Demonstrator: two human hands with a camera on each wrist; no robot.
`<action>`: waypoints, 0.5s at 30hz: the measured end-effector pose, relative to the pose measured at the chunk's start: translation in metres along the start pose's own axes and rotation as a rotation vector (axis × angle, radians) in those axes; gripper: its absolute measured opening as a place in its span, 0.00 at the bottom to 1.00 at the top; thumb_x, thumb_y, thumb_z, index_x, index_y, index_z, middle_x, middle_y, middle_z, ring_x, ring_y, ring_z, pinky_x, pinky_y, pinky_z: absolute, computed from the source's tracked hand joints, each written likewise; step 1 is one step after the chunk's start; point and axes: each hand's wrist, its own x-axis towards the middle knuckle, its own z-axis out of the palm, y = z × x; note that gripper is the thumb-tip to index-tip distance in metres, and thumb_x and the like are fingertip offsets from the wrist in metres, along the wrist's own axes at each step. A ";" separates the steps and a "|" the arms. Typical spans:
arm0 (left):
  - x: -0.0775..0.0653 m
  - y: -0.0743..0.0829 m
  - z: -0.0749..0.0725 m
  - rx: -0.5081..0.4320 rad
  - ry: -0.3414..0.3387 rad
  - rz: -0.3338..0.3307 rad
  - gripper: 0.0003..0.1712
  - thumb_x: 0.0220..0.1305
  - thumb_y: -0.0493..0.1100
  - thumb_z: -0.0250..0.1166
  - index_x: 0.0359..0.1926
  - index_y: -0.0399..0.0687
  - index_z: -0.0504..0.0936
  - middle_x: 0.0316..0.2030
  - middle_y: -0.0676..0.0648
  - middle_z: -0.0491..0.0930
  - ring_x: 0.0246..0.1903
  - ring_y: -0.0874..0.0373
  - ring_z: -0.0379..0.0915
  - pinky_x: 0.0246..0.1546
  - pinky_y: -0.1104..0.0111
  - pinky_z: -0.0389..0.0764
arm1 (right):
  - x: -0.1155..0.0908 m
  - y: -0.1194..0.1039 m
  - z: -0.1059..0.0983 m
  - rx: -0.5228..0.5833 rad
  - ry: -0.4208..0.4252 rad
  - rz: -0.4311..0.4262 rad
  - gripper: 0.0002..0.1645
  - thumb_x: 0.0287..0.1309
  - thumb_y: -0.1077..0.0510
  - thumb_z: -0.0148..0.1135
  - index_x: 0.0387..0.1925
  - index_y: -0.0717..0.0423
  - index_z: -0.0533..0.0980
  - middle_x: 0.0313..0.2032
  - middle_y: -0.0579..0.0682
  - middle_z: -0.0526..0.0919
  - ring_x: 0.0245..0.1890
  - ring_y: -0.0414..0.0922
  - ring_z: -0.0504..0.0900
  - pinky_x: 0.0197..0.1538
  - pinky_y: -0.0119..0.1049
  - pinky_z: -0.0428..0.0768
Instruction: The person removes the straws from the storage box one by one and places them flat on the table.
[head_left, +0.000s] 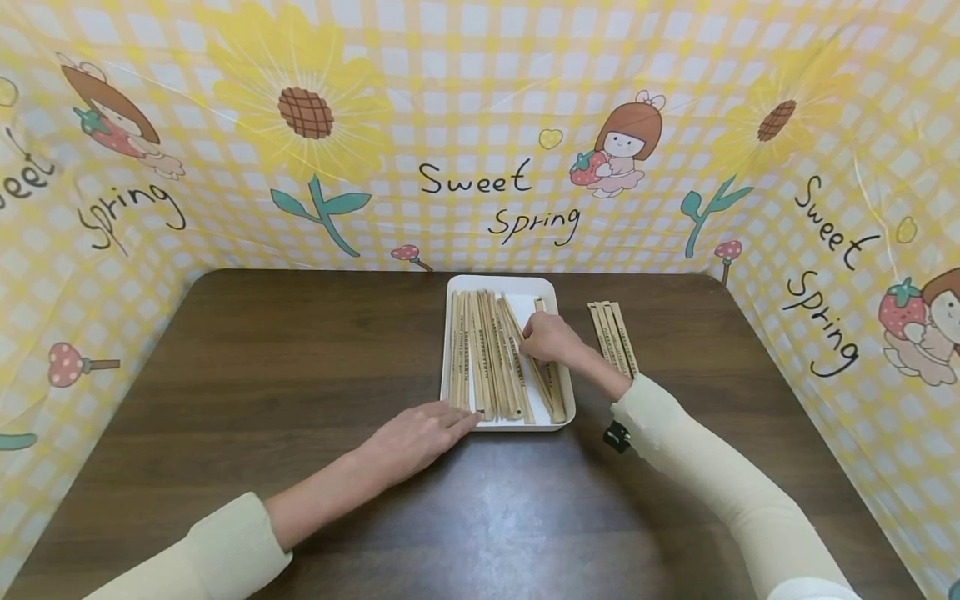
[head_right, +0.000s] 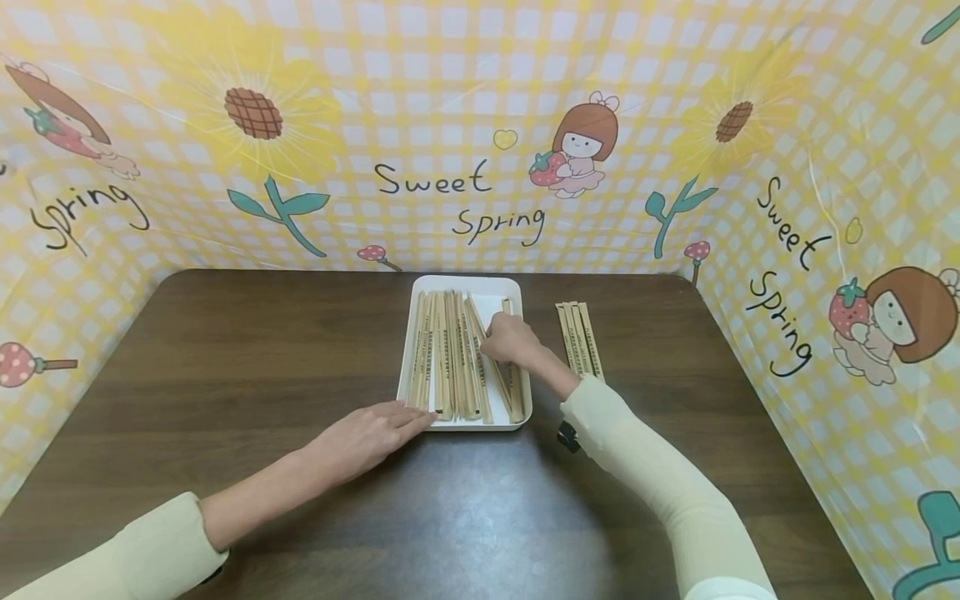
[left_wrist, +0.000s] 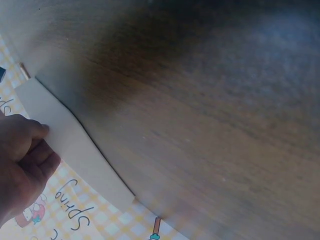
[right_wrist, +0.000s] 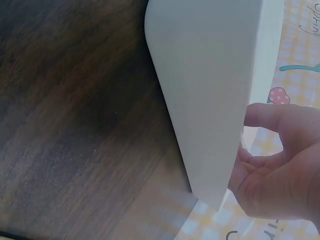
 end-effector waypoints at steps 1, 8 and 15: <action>0.000 0.000 0.000 0.000 -0.001 0.000 0.23 0.62 0.30 0.65 0.60 0.35 0.79 0.51 0.43 0.83 0.51 0.52 0.80 0.54 0.63 0.79 | 0.000 0.000 0.000 0.007 0.000 0.000 0.28 0.57 0.67 0.56 0.09 0.49 0.55 0.06 0.43 0.58 0.08 0.38 0.62 0.15 0.29 0.52; 0.000 0.000 0.000 -0.001 -0.003 0.001 0.23 0.62 0.30 0.64 0.60 0.35 0.79 0.51 0.43 0.83 0.50 0.51 0.80 0.55 0.63 0.79 | -0.002 -0.001 -0.002 0.072 -0.009 0.008 0.28 0.60 0.65 0.57 0.11 0.50 0.56 0.07 0.43 0.59 0.09 0.38 0.61 0.16 0.29 0.55; 0.000 0.001 0.001 0.005 0.004 0.000 0.23 0.62 0.30 0.65 0.59 0.36 0.79 0.50 0.43 0.84 0.50 0.51 0.80 0.54 0.63 0.79 | -0.001 -0.002 -0.002 0.131 -0.024 0.036 0.19 0.60 0.63 0.57 0.15 0.52 0.66 0.09 0.42 0.61 0.10 0.37 0.63 0.18 0.28 0.63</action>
